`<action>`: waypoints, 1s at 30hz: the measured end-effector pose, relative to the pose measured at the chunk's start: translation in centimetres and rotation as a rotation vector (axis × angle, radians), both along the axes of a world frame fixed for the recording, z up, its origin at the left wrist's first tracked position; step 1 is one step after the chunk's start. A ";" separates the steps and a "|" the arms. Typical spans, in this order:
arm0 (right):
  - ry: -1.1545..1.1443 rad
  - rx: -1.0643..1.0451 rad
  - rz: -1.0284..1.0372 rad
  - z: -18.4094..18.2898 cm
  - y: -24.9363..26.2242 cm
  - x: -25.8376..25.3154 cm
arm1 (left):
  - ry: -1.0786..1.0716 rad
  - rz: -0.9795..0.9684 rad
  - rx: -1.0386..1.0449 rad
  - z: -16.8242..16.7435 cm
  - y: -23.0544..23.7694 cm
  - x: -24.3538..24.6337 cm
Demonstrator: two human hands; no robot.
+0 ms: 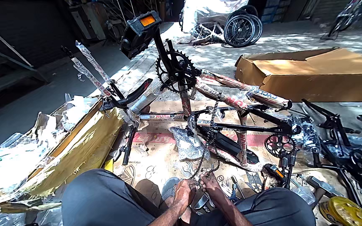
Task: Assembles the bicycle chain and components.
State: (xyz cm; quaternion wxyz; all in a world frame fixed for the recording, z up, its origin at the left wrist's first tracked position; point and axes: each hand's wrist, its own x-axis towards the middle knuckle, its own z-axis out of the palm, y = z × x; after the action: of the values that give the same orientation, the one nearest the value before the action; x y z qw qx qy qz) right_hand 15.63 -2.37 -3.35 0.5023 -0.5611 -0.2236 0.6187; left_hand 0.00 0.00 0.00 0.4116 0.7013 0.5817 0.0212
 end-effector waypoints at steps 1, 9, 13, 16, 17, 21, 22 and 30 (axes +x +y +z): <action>-0.022 -0.007 -0.004 -0.2 0.1 0.1 | -0.001 -0.002 0.000 -0.1 0.0 -0.1; -0.642 0.025 0.252 -0.2 0.1 0.5 | 0.122 -0.034 0.017 0.8 -0.3 -0.1; -0.627 -0.024 0.197 -1.1 0.4 0.6 | 0.125 -0.028 0.039 0.7 -0.2 0.0; -0.630 -0.047 0.186 -1.2 0.4 0.7 | 0.059 -0.001 0.004 0.6 0.1 -0.3; -0.631 -0.055 0.191 -1.1 0.4 0.7 | 0.038 0.003 -0.007 0.4 0.2 -0.4; -0.478 -0.209 0.142 -2.4 0.5 0.7 | 0.147 -0.140 -0.040 1.2 0.4 -0.5; -0.465 -0.274 0.116 -2.5 0.4 0.9 | 0.231 -0.244 -0.046 2.0 0.4 -0.5; -0.790 -0.281 0.304 -1.0 0.7 2.0 | 0.619 -0.472 -0.051 13.3 0.0 -1.6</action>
State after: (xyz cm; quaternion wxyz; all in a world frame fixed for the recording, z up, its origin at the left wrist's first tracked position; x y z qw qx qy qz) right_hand 17.66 -1.69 -4.37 0.2006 -0.7780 -0.3918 0.4482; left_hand -1.62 -0.03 13.33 0.2274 0.7785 0.5015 -0.3012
